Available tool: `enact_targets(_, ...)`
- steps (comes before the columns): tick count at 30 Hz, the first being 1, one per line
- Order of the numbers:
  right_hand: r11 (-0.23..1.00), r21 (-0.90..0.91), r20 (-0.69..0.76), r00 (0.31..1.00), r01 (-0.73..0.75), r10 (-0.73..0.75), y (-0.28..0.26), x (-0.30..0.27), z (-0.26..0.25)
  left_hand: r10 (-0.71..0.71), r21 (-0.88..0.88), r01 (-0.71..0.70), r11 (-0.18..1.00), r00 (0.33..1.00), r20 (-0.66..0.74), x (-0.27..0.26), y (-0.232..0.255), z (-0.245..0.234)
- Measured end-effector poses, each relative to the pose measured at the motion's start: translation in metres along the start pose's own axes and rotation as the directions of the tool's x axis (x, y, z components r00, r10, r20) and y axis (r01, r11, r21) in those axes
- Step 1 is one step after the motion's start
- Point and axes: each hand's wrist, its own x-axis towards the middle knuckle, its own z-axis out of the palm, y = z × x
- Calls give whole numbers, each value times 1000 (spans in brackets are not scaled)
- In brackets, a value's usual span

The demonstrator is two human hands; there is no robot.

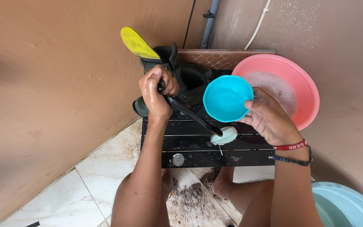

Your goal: The person cleans hiking boots and insoles by hand using soapy water from a basin and a small blue cup to pour water, scrubbing the insoles and the exterior of the boots.

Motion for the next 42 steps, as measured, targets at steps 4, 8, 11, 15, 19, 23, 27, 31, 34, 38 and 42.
enact_targets(4, 995, 60, 36, 995, 85, -88, 0, 3, 4, -33, 222, 27, 975, 999, 20, -6, -10, 3)
enact_targets(8, 972, 8, -21, 972, 233, -233, 8, 7, 10, -21, 609, 3, 793, 1000, 22, -13, -25, 3)
enact_targets(11, 929, -56, -71, 927, 365, -369, 6, 3, 25, -40, 682, 13, 731, 999, 24, -22, -22, 15)
enact_targets(15, 896, -99, -94, 892, 433, -441, -3, 0, 36, -12, 690, 22, 723, 1000, -19, -26, -22, 23)
enact_targets(19, 839, -200, -96, 842, 506, -531, -4, 0, 38, 48, 704, 82, 706, 985, -163, -26, -20, 27)
enact_targets(23, 827, -222, -92, 833, 516, -545, 1, 1, 41, 84, 708, 134, 693, 961, -265, -23, -16, 29)
enact_targets(27, 818, -238, -75, 830, 524, -553, 8, 9, 37, 102, 703, 151, 695, 947, -305, -21, -19, 26)
enact_targets(31, 795, -308, -57, 824, 523, -564, 15, 12, 32, 119, 699, 187, 690, 924, -364, -17, -24, 22)
enact_targets(34, 776, -358, -46, 821, 519, -570, 13, 8, 32, 141, 694, 198, 692, 906, -400, -15, -24, 17)
enact_targets(38, 731, -454, -16, 815, 509, -579, 3, 0, 35, 165, 696, 204, 689, 890, -424, -11, -20, 10)
enact_targets(42, 698, -515, -6, 813, 497, -582, 2, -2, 26, 164, 690, 200, 696, 891, -423, -5, -18, 1)
